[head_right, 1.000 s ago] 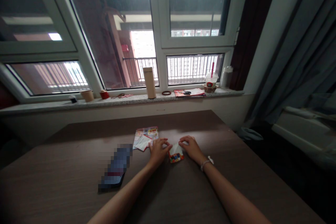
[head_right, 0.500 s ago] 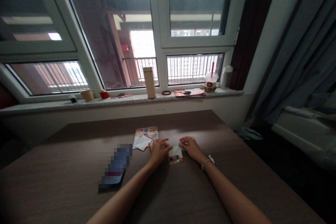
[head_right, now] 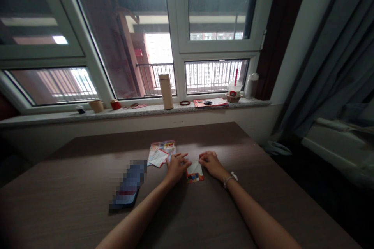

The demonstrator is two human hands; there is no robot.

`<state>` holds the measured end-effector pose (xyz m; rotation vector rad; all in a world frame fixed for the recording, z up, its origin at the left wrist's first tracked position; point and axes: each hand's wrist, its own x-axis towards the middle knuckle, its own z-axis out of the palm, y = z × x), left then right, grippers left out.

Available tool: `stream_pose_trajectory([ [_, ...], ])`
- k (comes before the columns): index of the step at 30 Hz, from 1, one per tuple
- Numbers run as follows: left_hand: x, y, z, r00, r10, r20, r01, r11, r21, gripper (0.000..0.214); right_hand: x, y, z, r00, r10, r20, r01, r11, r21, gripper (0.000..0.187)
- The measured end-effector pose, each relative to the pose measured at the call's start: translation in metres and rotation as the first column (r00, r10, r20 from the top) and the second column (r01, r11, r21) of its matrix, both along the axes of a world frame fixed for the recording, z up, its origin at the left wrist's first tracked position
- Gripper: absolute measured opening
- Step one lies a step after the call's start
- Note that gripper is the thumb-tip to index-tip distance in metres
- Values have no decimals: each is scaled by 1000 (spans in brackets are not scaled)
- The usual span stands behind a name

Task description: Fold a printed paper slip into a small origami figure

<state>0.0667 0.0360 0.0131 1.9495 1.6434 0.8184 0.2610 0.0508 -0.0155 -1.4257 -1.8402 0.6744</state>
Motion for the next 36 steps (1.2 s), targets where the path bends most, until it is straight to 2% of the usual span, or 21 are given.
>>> stream_pose_trajectory([
  [6, 0, 1, -1, 1000, 2, 5, -2, 1000, 11, 14, -2, -2, 1, 1000, -3, 19, 3, 1000, 24, 17],
  [12, 0, -1, -7, 997, 75, -11, -74, 992, 101, 16, -4, -8, 0, 998, -52, 27, 48, 989, 139, 20],
  [16, 0, -2, -10, 990, 114, -85, -105, 989, 108, 15, -7, -16, 5, 996, 17, 87, -32, 983, 178, 21],
  [21, -1, -4, -12, 977, 111, -182, -93, 990, 105, 11, -8, -18, 6, 977, 41, 209, -75, 985, 157, 24],
  [25, -4, -5, -10, 975, 65, -214, -46, 995, 92, 20, -8, -18, 5, 964, 37, 262, -78, 986, 148, 26],
  [36, -10, -7, -7, 954, 12, -299, 24, 993, 118, 16, -9, -22, 9, 956, 40, 291, -88, 984, 154, 29],
])
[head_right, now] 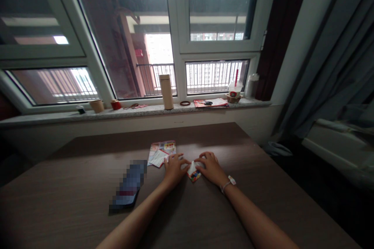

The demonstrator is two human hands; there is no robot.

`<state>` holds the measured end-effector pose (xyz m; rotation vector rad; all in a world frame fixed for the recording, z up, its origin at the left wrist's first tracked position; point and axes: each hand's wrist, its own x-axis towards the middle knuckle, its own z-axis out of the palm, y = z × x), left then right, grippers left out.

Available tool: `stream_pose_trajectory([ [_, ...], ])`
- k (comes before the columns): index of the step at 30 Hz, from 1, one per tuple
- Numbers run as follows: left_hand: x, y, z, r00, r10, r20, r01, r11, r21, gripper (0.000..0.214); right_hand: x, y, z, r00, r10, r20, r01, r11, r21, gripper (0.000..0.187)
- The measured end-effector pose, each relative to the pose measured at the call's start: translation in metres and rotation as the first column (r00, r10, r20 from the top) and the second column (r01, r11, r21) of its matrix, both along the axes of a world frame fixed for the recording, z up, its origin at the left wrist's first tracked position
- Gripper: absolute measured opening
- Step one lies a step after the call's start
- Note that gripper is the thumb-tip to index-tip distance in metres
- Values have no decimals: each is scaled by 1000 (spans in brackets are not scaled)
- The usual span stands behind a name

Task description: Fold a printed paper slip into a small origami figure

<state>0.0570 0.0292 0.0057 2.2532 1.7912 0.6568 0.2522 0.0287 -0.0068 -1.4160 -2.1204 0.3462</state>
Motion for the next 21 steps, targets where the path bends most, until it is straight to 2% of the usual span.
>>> stream_pose_trajectory([
  [13, -2, 3, -7, 998, -54, -20, 55, 998, 26, 20, -2, 1, 3, 999, -27, 18, 28, 997, -66, 31],
  [18, 0, 1, -3, 996, -76, -53, 80, 994, 72, 16, -2, 1, 3, 998, -28, 54, 32, 997, -75, 33],
  [21, 2, 0, -1, 994, -88, -67, 93, 993, 72, 21, -3, 0, 3, 998, -41, 55, 44, 997, -68, 35],
])
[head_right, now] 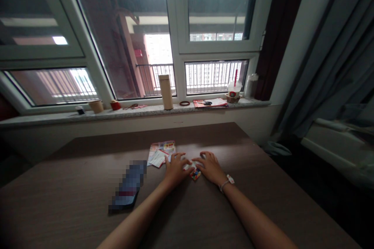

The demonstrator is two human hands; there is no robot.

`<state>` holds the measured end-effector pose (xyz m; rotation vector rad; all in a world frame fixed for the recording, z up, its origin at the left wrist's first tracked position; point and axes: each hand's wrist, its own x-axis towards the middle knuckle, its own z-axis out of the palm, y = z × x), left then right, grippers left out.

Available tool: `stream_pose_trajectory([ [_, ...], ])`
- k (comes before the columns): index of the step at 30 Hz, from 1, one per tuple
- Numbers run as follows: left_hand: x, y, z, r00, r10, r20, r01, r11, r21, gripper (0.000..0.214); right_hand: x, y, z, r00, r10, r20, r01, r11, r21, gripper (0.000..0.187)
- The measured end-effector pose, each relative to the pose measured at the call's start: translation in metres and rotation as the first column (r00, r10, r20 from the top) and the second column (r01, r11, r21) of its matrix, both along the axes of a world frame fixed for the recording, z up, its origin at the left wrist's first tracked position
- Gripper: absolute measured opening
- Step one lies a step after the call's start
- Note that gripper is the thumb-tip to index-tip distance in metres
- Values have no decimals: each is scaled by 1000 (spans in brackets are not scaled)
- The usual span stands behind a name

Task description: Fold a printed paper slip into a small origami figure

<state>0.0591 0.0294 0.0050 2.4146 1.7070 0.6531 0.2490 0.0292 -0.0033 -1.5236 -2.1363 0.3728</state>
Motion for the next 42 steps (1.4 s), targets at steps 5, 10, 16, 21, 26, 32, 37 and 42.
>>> stream_pose_trajectory([
  [5, 1, 1, 2, 1000, 11, -10, -12, 998, -61, 30, 1, 2, -2, 1000, -22, -19, 21, 1000, -6, 33],
  [10, 0, 2, 1, 1000, 8, -6, -8, 998, -68, 36, 2, 5, -6, 998, -33, -54, 33, 999, -6, 30],
  [16, -1, 2, -2, 1000, 5, -13, -6, 1000, -25, 35, 3, 7, -9, 994, -45, -96, 45, 999, -1, 24],
  [21, 0, 1, -1, 999, 7, -34, -7, 1000, -7, 33, 3, 7, -8, 993, -53, -103, 54, 999, 2, 21],
  [26, -2, -1, 1, 997, -6, -72, 8, 1000, 20, 31, 3, 7, -8, 994, -56, -98, 55, 998, -13, 20],
  [32, -4, -1, 0, 995, -19, -102, 23, 999, 42, 38, 3, 6, -9, 994, -41, -104, 43, 999, 12, 22],
  [37, -5, 0, 1, 993, -18, -113, 19, 1000, 11, 40, 2, 2, -8, 997, -6, -76, 12, 996, 85, 24],
  [42, -6, 0, 1, 993, -8, -118, 9, 1000, 8, 41, 1, -2, -5, 1000, 7, -17, -5, 993, 121, 26],
])
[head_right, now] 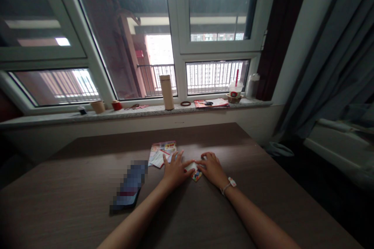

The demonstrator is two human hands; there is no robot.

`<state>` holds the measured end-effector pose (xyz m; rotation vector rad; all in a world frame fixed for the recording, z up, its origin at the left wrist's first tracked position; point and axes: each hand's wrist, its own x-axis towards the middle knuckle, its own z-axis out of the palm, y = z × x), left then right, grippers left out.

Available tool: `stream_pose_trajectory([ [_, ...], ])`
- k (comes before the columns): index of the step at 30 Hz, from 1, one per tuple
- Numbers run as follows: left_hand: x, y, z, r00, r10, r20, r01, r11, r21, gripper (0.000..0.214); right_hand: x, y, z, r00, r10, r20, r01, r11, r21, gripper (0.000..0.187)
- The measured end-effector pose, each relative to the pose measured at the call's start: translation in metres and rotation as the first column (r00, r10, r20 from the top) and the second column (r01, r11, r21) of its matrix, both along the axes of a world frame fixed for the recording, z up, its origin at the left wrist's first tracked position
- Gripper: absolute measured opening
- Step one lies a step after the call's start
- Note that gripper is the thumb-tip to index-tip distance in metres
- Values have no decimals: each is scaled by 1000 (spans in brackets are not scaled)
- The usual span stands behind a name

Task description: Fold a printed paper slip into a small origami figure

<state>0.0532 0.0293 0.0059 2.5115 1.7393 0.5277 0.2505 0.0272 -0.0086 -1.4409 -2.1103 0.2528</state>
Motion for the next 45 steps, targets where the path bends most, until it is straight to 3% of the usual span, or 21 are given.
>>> stream_pose_trajectory([
  [8, -1, -1, 3, 995, 26, -94, -26, 1000, 2, 45, 5, -4, 15, 993, -20, 115, 19, 1000, 9, 20],
  [17, -1, 0, 0, 994, 34, -100, -32, 999, 22, 46, 11, -8, 32, 986, -59, 154, 60, 998, -2, 26],
  [22, -2, -1, -1, 995, 35, -96, -33, 999, 18, 45, 13, -6, 29, 989, -62, 133, 61, 998, 10, 31],
  [26, -1, -1, -1, 995, 39, -88, -39, 999, 2, 44, 15, -5, 23, 996, -25, 87, 23, 999, 28, 21],
  [28, -1, -1, -1, 995, 46, -83, -48, 999, -19, 44, 15, -4, 18, 998, 50, 39, -51, 998, 31, 14],
  [31, -1, 0, -1, 996, 52, -78, -56, 998, -42, 45, 12, -1, 11, 978, 208, 16, -208, 978, 13, 21],
  [33, -1, 0, -3, 996, 52, -71, -55, 998, -41, 45, 10, 0, 8, 969, 246, 19, -245, 969, -26, 27],
  [40, -1, -1, -9, 998, 46, -38, -43, 995, 85, 44, 8, -4, 11, 973, 225, 56, -222, 973, -58, 36],
  [45, 0, -6, -6, 999, -23, -40, 29, 989, 146, 30, 5, -7, 15, 980, 181, 87, -176, 982, -69, 36],
])
